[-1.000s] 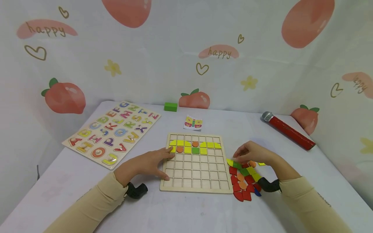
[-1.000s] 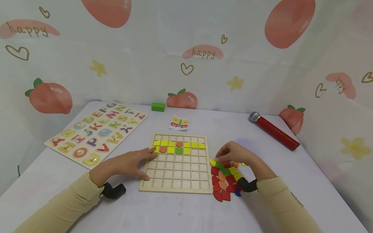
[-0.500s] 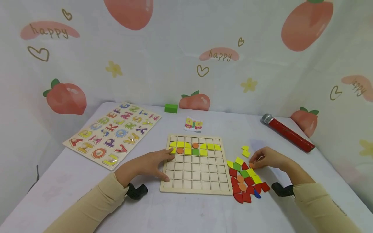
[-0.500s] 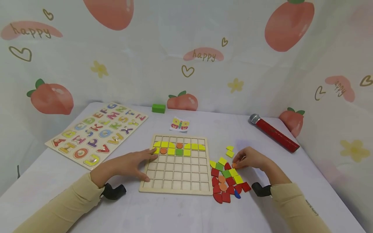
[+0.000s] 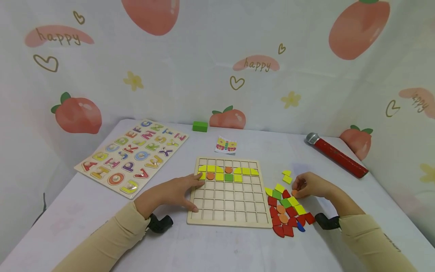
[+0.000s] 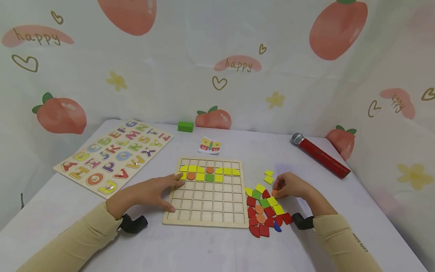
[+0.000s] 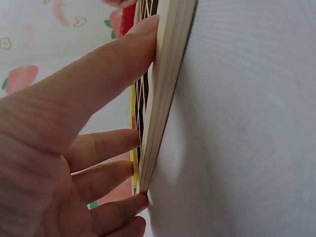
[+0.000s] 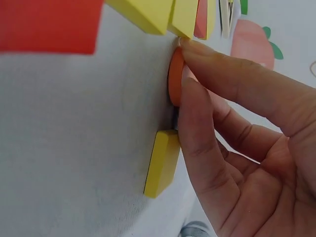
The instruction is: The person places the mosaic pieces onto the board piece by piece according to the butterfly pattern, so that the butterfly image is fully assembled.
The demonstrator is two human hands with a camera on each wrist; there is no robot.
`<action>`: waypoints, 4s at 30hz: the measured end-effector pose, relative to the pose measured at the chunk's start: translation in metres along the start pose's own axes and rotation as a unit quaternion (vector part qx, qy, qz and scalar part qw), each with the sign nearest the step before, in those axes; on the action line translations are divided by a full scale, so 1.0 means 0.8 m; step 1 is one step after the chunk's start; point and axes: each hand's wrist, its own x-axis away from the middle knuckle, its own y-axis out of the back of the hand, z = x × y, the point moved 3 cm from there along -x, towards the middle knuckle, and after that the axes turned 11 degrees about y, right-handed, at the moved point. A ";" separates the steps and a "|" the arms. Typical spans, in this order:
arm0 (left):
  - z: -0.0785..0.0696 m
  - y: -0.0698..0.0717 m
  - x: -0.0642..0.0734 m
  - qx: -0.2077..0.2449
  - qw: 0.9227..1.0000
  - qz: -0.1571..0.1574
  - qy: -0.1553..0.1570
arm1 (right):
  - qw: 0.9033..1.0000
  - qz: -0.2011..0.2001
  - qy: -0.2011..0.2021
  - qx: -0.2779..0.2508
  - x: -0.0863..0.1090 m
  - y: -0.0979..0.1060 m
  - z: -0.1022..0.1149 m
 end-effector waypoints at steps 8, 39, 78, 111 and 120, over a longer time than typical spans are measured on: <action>-0.001 0.001 0.001 0.003 1.000 0.004 -0.009 | 0.999 -0.001 0.022 -0.024 -0.002 0.004 0.003; -0.003 0.001 0.001 0.000 1.000 0.002 -0.005 | 0.986 0.051 0.100 -0.119 -0.106 -0.041 0.106; -0.001 0.001 0.000 -0.007 1.000 0.000 -0.018 | 0.992 -0.084 0.032 -0.089 -0.039 0.030 0.010; -0.001 0.000 0.001 0.000 1.000 0.000 -0.018 | 0.993 -0.090 0.012 -0.073 -0.036 0.018 0.002; 0.001 0.001 0.002 0.002 1.000 0.002 -0.012 | 0.989 -0.076 0.082 -0.097 -0.051 -0.005 0.062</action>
